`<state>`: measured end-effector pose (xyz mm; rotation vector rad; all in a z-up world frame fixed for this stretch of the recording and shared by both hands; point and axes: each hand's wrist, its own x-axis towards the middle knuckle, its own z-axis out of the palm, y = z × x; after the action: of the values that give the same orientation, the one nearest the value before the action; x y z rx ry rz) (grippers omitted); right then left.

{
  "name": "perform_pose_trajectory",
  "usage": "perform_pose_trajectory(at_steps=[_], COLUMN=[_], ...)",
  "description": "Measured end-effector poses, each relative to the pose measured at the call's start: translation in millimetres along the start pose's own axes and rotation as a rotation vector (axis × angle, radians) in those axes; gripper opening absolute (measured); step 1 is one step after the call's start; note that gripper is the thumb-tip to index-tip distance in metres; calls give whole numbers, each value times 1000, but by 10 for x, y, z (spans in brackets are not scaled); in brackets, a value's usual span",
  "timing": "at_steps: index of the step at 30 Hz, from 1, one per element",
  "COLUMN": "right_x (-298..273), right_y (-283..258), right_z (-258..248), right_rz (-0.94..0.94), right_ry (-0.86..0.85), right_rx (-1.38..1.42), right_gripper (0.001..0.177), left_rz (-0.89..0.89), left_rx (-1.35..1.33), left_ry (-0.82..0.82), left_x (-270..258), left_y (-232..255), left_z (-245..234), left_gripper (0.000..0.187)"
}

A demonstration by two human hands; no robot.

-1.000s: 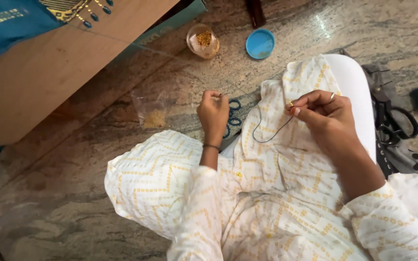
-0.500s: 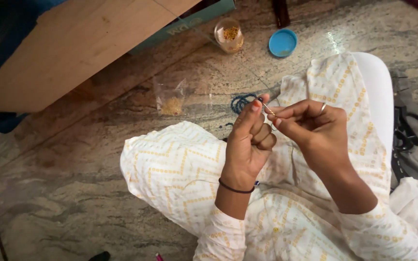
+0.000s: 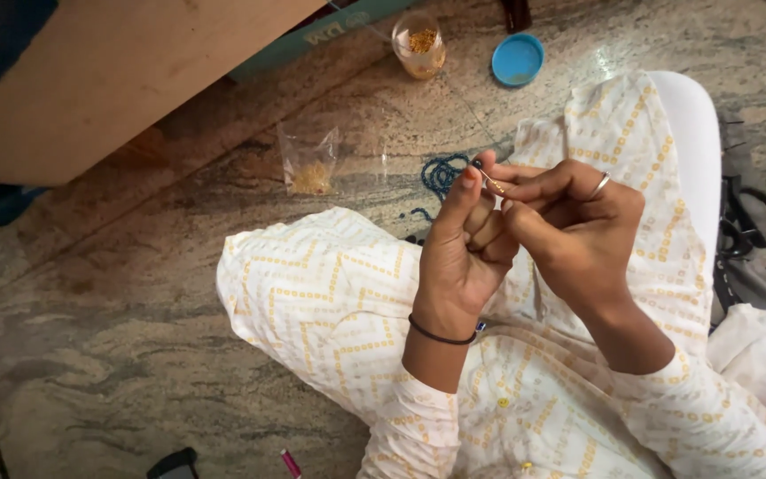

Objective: Adding decorative beads and tassels to the edge of a sari.

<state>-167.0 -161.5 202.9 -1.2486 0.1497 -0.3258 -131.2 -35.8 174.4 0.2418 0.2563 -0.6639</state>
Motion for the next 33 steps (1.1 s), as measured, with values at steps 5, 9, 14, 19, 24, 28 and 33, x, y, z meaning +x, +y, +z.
perform_pose_trajectory(at_steps=[5,9,14,19,24,28,33], right_x=[1,-2,-3,41,-33,-75,-77], right_y=[20,32,83,44,57,100,115], right_z=[4,-6,-39,-38,-87,-83,-39], right_rz=[-30,-66,7,87,159,156,123], right_ry=[-12,-7,51,83,12,-22,-38], right_rx=[18,-29,31,134,20,-30,-55], right_gripper=[7,7,7,9,10,10,9], left_rz=[17,24,59,154,273,263,272], left_rx=[-17,-6,122,359,122,-69,-110], left_ry=[12,-1,33,86,-33,-108,-197], left_x=[-17,-16,-29,-21,11,32,17], left_y=[-16,-44,-58,110,356,395,343], left_z=[30,49,109,202,182,120,217], left_gripper=[22,22,23,32,54,60,69])
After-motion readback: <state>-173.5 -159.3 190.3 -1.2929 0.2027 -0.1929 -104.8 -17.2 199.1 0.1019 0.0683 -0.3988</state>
